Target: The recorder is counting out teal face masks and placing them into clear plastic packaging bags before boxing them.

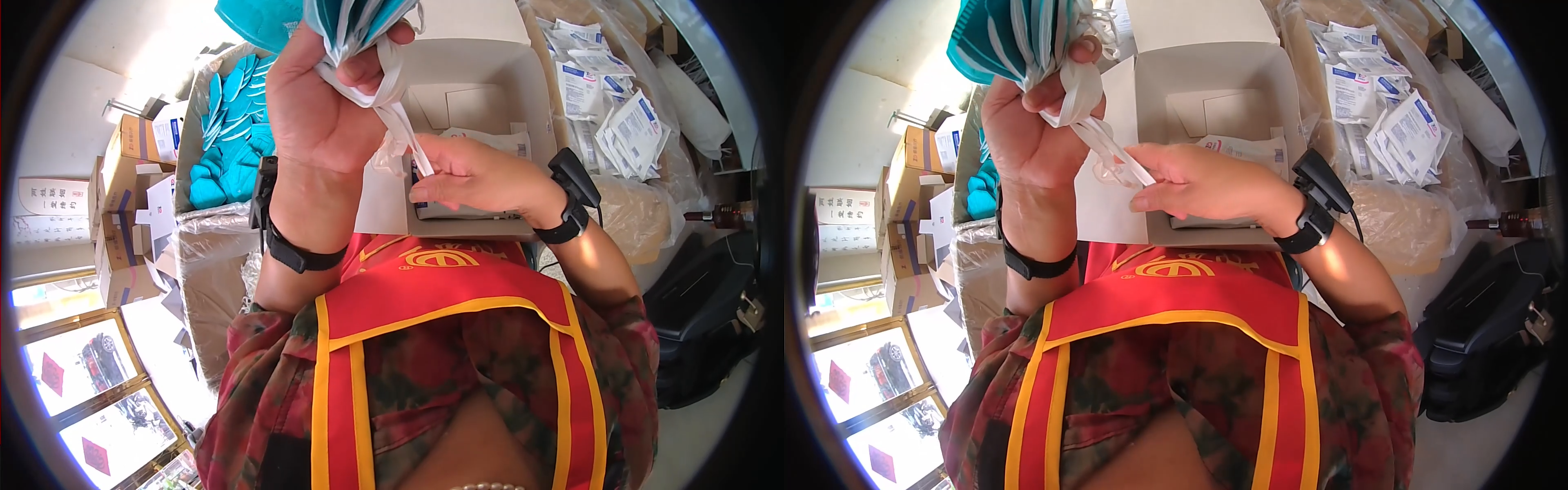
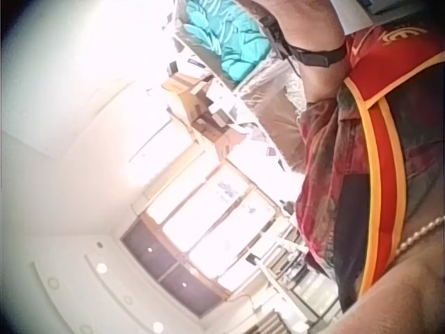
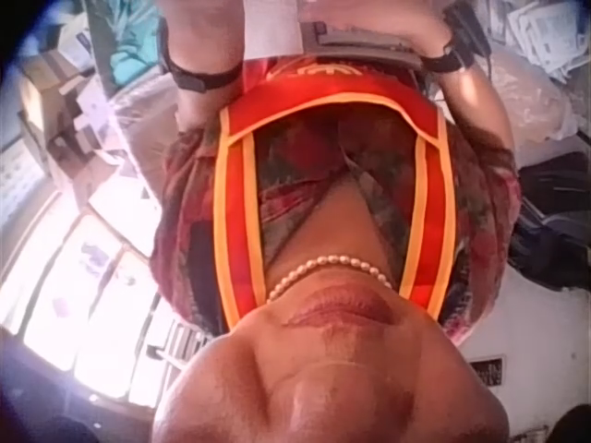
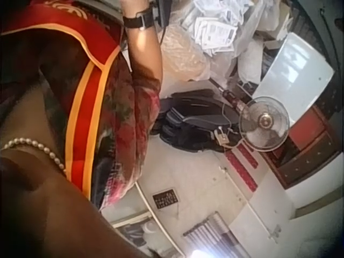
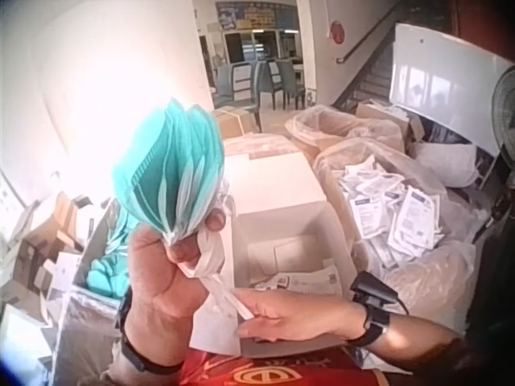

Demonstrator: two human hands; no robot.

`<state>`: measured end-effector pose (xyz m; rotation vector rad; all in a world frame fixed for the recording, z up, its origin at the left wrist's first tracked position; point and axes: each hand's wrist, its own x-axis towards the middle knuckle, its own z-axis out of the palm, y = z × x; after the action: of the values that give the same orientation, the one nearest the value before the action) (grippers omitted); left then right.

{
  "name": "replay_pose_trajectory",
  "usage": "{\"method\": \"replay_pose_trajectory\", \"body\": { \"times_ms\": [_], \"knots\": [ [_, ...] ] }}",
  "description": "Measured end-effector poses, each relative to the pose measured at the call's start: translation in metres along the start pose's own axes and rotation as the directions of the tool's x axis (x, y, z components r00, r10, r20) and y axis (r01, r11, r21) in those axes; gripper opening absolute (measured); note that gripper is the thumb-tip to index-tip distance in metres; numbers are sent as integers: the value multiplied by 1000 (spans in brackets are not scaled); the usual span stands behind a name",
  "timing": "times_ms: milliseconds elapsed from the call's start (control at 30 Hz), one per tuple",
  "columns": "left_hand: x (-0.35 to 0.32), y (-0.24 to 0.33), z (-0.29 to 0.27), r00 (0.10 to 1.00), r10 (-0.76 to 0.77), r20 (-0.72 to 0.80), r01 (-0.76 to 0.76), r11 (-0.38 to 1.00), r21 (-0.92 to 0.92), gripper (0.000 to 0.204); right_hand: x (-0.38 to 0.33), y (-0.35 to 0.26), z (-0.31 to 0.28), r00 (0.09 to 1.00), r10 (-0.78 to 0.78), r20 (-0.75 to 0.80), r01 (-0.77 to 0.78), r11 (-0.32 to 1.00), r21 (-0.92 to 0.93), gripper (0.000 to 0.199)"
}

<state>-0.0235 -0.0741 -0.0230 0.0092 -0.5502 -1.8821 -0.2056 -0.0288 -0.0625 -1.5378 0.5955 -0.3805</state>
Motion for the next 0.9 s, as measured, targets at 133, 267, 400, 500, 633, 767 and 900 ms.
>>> {"method": "replay_pose_trajectory", "body": {
  "times_ms": [133, 267, 400, 500, 633, 767, 900],
  "knots": [
    [-1, 6, 4, 987, -76, 142, 64, 994, 91, 33, 8, 11, -3, 998, -36, -54, 34, 999, -41, 37],
    [-2, 5, 7, 983, -88, 159, 70, 991, 112, 32, 7, 1, -3, 994, 82, 73, -73, 990, -119, 21],
    [2, 13, -2, 970, -108, 217, 76, 986, 151, 32, 6, 21, 2, 993, 7, 117, -1, 999, -54, 24],
    [1, 20, -3, 984, -57, 167, 29, 986, 166, 32, -3, 16, 8, 989, 74, 126, -87, 991, 100, 26],
    [-1, 20, 2, 982, -77, 172, 48, 985, 163, 32, -8, 2, 13, 982, 169, 81, -187, 903, 386, 25],
    [-3, -2, 22, 997, -8, -80, 12, 999, 49, 37, -3, -6, 13, 989, 116, 92, -148, 811, 566, 26],
    [-1, -5, 23, 992, 42, -121, -40, 999, 25, 38, -1, -6, 15, 989, 124, 75, -144, 799, 583, 26]
  ]
}}
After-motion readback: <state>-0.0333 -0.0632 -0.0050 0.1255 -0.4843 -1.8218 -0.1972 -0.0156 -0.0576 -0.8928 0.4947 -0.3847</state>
